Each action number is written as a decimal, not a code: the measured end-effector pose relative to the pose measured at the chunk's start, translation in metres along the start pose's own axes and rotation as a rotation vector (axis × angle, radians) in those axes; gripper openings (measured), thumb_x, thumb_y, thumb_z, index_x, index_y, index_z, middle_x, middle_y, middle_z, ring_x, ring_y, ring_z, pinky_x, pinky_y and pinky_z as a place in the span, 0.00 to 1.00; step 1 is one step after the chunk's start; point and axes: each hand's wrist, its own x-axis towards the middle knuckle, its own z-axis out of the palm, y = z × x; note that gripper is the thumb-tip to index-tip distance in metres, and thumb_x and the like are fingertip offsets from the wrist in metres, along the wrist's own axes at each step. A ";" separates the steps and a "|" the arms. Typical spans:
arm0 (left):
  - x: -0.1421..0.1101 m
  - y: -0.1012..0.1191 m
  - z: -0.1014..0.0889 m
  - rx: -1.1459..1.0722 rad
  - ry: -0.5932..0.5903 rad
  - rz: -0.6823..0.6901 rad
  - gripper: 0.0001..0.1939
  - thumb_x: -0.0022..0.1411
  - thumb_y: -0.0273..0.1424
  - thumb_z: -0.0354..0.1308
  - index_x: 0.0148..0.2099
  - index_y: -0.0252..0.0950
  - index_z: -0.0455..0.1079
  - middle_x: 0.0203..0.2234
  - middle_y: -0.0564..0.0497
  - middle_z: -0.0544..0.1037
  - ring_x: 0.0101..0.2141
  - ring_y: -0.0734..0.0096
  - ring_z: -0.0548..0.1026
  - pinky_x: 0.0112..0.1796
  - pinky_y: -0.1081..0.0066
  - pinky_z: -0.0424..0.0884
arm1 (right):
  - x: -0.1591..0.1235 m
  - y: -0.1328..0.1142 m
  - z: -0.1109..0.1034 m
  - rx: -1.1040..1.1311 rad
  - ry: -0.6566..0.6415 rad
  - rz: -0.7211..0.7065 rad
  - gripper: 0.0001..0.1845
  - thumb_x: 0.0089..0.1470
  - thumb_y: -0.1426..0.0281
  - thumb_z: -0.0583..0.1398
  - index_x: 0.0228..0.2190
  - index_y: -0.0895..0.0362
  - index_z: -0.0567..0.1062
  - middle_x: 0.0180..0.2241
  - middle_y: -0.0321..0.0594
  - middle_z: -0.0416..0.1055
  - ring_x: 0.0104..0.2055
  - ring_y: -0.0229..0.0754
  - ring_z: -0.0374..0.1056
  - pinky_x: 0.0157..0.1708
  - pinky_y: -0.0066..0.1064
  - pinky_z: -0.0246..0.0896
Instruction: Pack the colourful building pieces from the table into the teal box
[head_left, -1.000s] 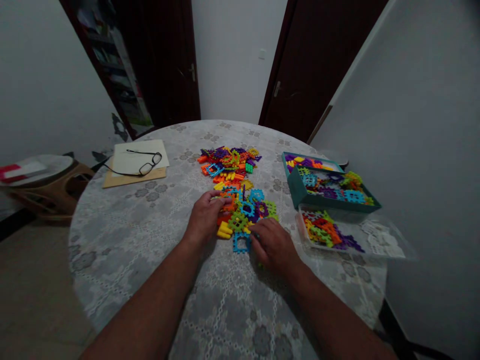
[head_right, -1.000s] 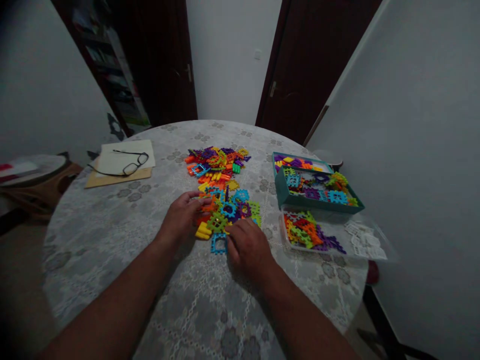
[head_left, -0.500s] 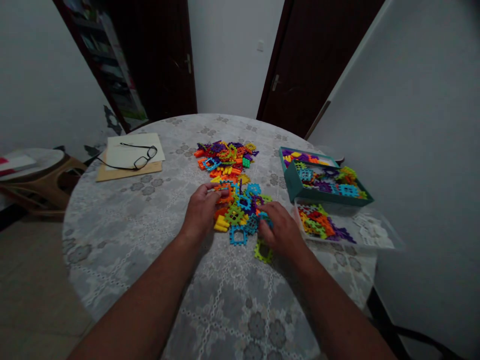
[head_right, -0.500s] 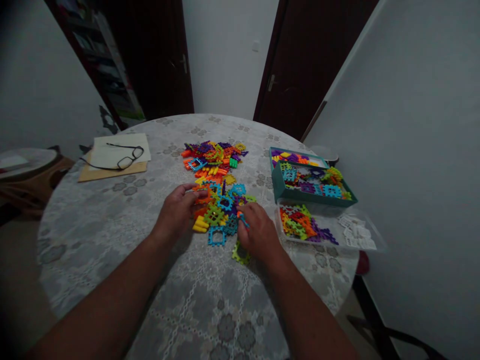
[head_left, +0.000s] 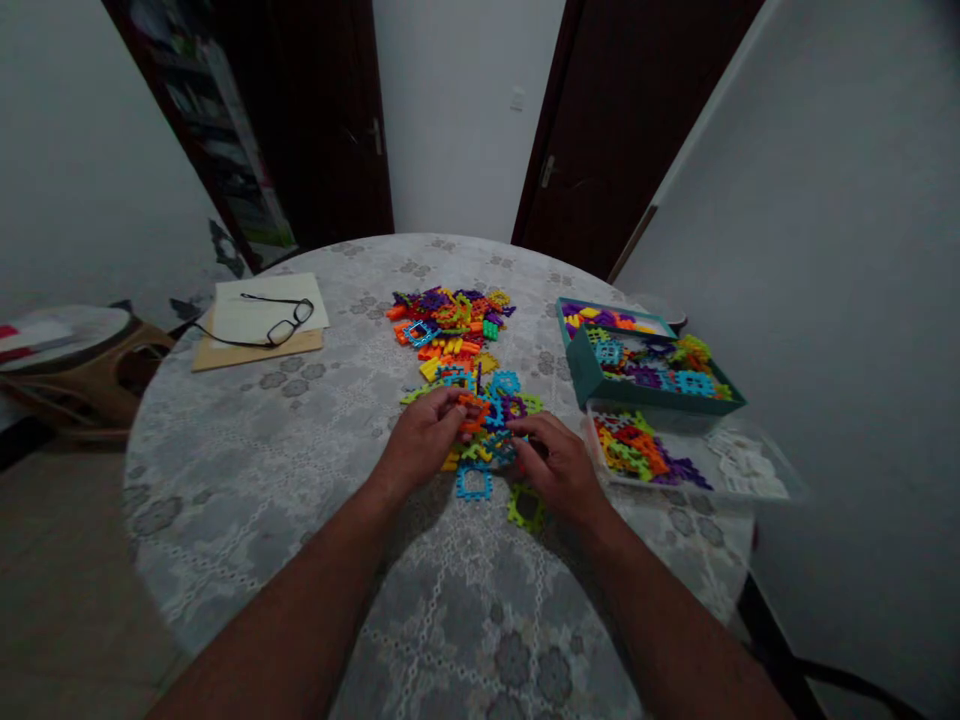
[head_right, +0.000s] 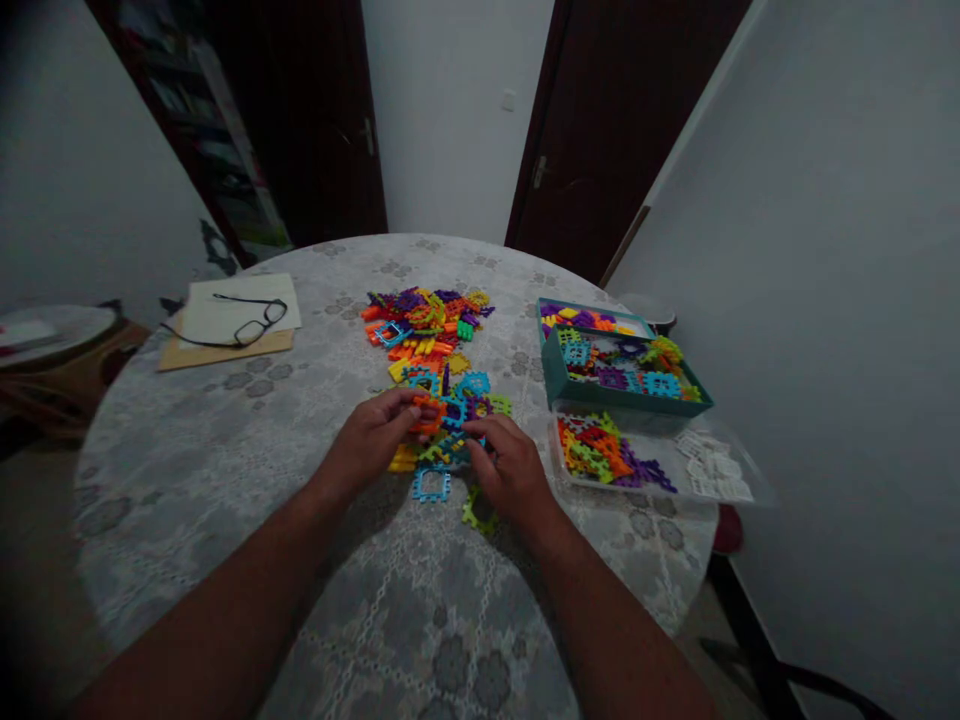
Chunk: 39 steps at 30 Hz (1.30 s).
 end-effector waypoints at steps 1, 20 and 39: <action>-0.002 0.001 0.001 0.035 -0.029 0.002 0.13 0.67 0.36 0.61 0.51 0.37 0.78 0.44 0.43 0.86 0.45 0.57 0.84 0.42 0.61 0.82 | 0.000 -0.002 -0.001 0.026 0.012 -0.024 0.11 0.69 0.71 0.61 0.50 0.52 0.81 0.45 0.44 0.79 0.47 0.46 0.76 0.48 0.38 0.73; -0.006 0.001 0.011 0.044 -0.060 -0.059 0.16 0.64 0.32 0.67 0.54 0.39 0.82 0.44 0.44 0.84 0.37 0.62 0.82 0.36 0.63 0.83 | -0.001 -0.022 -0.039 -0.167 -0.471 0.140 0.06 0.66 0.68 0.66 0.45 0.52 0.82 0.34 0.37 0.79 0.35 0.42 0.73 0.37 0.32 0.62; -0.002 0.008 0.013 -0.346 0.118 -0.233 0.19 0.65 0.25 0.66 0.58 0.36 0.78 0.43 0.44 0.83 0.36 0.66 0.84 0.37 0.66 0.86 | -0.001 -0.046 -0.042 -0.509 -0.663 0.202 0.10 0.69 0.71 0.56 0.38 0.58 0.78 0.38 0.47 0.78 0.40 0.45 0.74 0.42 0.34 0.63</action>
